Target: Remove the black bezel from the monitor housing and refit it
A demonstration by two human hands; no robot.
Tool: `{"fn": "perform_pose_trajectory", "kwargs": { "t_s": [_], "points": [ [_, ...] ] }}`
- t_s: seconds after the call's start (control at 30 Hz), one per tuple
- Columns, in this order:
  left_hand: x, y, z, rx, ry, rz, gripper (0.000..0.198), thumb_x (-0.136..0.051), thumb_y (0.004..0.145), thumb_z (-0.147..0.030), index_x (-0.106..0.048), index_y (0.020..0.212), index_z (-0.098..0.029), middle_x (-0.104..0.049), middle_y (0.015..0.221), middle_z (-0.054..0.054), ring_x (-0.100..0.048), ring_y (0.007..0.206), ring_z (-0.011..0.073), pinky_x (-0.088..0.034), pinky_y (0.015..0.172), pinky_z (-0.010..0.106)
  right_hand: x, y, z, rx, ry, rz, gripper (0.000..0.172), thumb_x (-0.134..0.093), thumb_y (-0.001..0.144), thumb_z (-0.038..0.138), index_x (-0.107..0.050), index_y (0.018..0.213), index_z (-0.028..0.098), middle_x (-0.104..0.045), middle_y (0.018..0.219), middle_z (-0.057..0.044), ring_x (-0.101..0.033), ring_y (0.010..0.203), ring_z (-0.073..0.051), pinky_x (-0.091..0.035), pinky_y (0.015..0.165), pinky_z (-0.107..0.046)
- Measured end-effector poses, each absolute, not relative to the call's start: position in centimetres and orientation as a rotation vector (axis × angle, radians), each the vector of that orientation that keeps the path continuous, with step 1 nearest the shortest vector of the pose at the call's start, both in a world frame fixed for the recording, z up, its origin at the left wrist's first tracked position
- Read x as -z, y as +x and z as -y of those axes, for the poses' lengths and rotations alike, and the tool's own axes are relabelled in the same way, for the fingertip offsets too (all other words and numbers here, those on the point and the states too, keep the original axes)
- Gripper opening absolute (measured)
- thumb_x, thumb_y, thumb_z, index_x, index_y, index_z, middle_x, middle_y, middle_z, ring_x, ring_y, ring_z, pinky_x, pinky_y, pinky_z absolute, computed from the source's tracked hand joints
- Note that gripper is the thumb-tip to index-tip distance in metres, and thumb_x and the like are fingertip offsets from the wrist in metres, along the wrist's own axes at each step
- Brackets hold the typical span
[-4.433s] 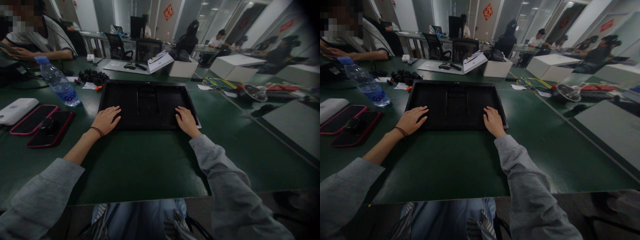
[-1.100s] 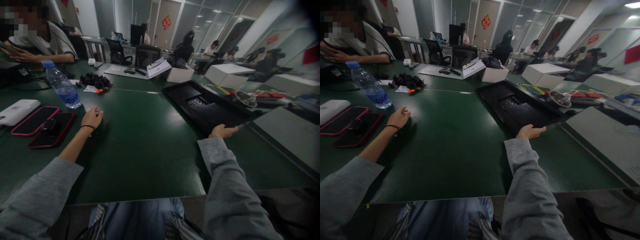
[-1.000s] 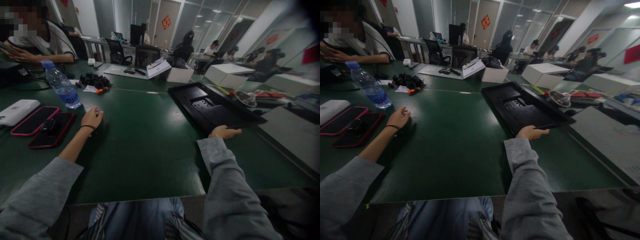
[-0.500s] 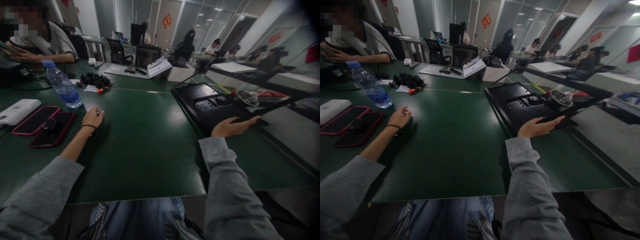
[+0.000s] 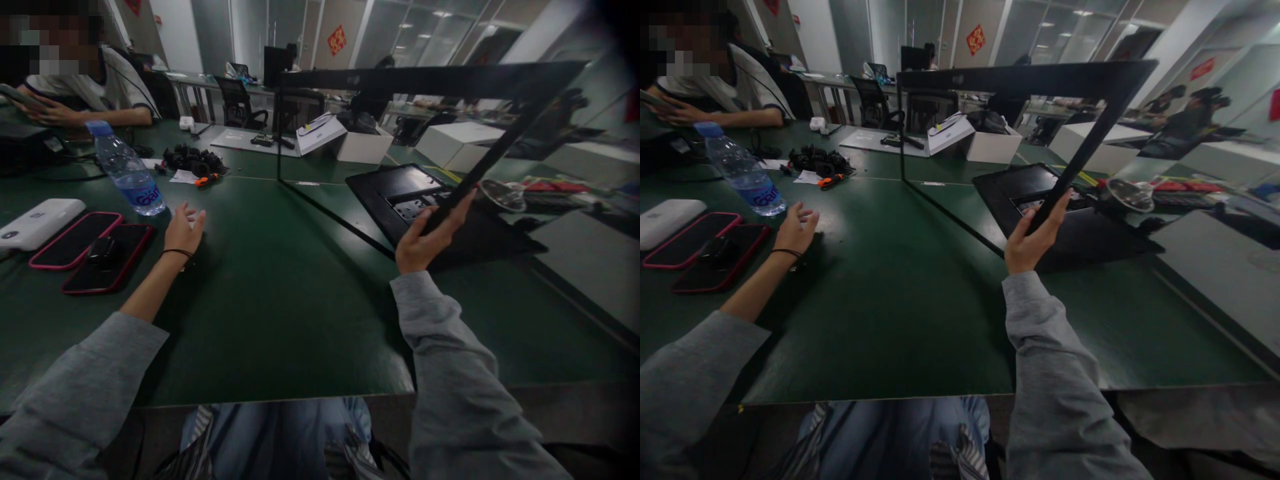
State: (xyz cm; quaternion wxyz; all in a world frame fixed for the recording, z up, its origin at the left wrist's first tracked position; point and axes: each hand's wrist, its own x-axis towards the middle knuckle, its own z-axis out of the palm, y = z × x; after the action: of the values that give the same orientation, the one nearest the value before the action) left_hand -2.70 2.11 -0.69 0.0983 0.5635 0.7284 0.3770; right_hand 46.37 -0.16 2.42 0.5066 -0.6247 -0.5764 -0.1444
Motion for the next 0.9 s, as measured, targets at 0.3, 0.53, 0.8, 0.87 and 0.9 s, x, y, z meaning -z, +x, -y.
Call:
{"fn": "perform_pose_trajectory", "kwargs": {
  "t_s": [0.3,0.53,0.8,0.87,0.9],
  "points": [
    [0.8,-3.2,-2.3,-1.415,1.615,-2.125,0.083,-0.056,0.096,-0.055,-0.023,0.163,-0.019,-0.049,0.155,0.022,-0.065,0.126,0.0299,-0.05,0.108,0.044,0.3,46.7,-1.5,0.041,-1.556,1.237,0.074,-0.021,0.101,0.043,0.001,0.167,0.018,-0.064,0.113,-0.016,-0.069,0.088,-0.029,-0.057,0.086,-0.053],
    [1.8,-3.1,-2.6,-1.202,1.748,-1.932,0.053,-0.053,0.098,-0.042,-0.049,0.145,-0.018,-0.076,0.116,0.012,-0.074,0.097,0.0213,-0.056,0.093,0.037,1.4,47.8,-2.4,0.129,-1.587,1.259,0.065,-0.02,0.104,0.04,-0.019,0.16,0.008,-0.069,0.104,-0.017,-0.072,0.093,-0.031,-0.056,0.092,-0.056],
    [2.9,-3.9,-3.4,-1.207,1.715,-1.905,0.037,-0.053,0.094,-0.041,-0.057,0.123,-0.019,-0.078,0.096,0.007,-0.073,0.077,0.0195,-0.056,0.082,0.035,3.8,49.9,-4.7,0.201,-1.553,1.356,0.051,-0.045,0.093,0.033,-0.048,0.14,0.013,-0.073,0.111,-0.018,-0.072,0.103,-0.032,-0.054,0.098,-0.055],
    [3.2,-4.1,-3.5,-1.167,1.703,-1.911,0.032,-0.052,0.094,-0.04,-0.057,0.118,-0.02,-0.078,0.094,0.007,-0.074,0.077,0.02,-0.056,0.083,0.036,4.2,50.2,-5.1,0.157,-1.592,1.385,0.049,-0.049,0.091,0.032,-0.052,0.135,0.013,-0.074,0.11,-0.018,-0.072,0.104,-0.032,-0.053,0.1,-0.054],
    [3.4,-4.1,-3.6,-1.147,1.696,-1.913,0.03,-0.052,0.093,-0.04,-0.057,0.116,-0.02,-0.078,0.094,0.007,-0.074,0.078,0.0203,-0.056,0.084,0.036,4.3,50.4,-5.3,0.128,-1.609,1.402,0.048,-0.05,0.09,0.033,-0.054,0.133,0.014,-0.074,0.109,-0.019,-0.072,0.104,-0.032,-0.053,0.1,-0.054]
  ]
}}
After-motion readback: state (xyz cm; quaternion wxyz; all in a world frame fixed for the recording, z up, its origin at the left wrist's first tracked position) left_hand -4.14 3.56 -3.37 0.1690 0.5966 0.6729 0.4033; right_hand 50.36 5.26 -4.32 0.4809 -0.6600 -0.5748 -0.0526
